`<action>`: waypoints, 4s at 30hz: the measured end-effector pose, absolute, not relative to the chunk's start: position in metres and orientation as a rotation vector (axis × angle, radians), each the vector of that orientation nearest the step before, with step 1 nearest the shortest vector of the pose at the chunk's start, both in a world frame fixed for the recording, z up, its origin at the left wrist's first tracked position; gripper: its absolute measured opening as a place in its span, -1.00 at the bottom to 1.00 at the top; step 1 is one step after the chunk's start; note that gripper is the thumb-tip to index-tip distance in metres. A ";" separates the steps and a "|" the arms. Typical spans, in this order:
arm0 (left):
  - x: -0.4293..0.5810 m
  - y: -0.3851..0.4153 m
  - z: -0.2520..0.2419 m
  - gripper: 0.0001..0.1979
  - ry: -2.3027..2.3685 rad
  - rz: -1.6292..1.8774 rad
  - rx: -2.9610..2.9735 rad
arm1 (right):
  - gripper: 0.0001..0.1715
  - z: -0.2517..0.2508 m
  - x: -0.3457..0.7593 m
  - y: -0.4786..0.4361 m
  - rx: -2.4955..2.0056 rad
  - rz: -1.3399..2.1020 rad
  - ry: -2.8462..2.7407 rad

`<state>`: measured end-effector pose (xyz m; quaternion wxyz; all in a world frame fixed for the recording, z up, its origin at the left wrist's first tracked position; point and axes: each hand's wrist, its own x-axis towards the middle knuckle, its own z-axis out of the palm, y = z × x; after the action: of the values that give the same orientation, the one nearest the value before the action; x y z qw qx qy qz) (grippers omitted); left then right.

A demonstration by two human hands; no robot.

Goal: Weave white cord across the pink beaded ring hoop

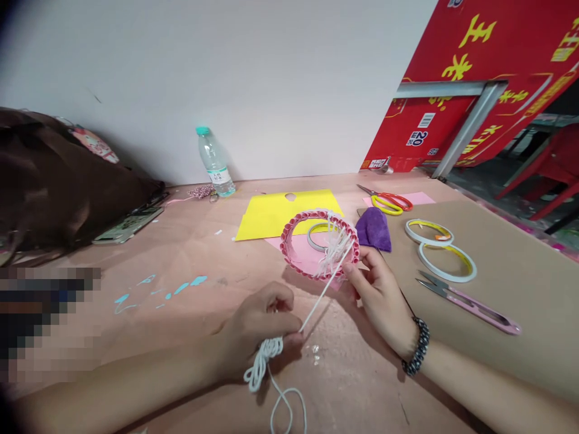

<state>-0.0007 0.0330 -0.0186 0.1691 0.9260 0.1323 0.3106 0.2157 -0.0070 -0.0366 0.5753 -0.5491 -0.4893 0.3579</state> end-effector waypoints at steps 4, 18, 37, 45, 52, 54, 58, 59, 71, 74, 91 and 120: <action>0.000 0.031 -0.022 -0.75 -0.116 1.010 2.819 | -0.73 -0.039 0.217 -0.008 -1.298 0.850 -1.144; 0.001 0.035 -0.019 -0.89 0.544 0.615 2.443 | -0.76 -0.035 0.214 -0.006 -1.281 0.852 -1.157; 0.002 0.033 -0.019 -0.58 0.734 0.455 2.290 | -0.76 -0.035 0.215 -0.005 -1.278 0.844 -1.175; 0.007 0.038 -0.021 -0.77 0.550 0.577 2.519 | -0.73 -0.035 0.216 -0.001 -1.259 0.883 -1.091; 0.005 0.037 -0.024 -0.85 0.146 0.873 2.807 | -0.72 -0.037 0.215 0.000 -1.254 0.942 -1.068; 0.005 0.037 -0.023 -0.85 0.041 0.853 2.853 | -0.70 -0.037 0.215 -0.001 -1.273 0.937 -1.083; 0.002 0.035 -0.023 -0.83 -0.164 0.840 2.996 | -0.69 -0.037 0.212 -0.002 -1.288 0.863 -1.129; 0.001 0.033 -0.023 -0.83 -0.207 0.866 3.018 | -0.68 -0.037 0.210 -0.003 -1.288 0.848 -1.145; -0.002 0.028 -0.019 -0.81 -0.323 0.863 3.050 | -0.72 -0.038 0.205 -0.004 -1.260 0.858 -1.206; -0.002 0.029 -0.020 -0.78 -0.293 0.909 3.033 | -0.72 -0.036 0.205 -0.003 -1.252 0.887 -1.235; -0.002 0.030 -0.022 -0.82 0.405 0.544 2.746 | -0.76 -0.040 0.213 -0.001 -1.249 0.825 -1.129; 0.002 0.033 -0.017 -0.78 0.595 0.489 2.495 | -0.75 -0.041 0.216 -0.003 -1.257 0.838 -1.135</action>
<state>0.0017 0.0332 -0.0171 0.2623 0.9220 0.2200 0.1806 0.2155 -0.0025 -0.0409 0.5860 -0.5390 -0.4869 0.3593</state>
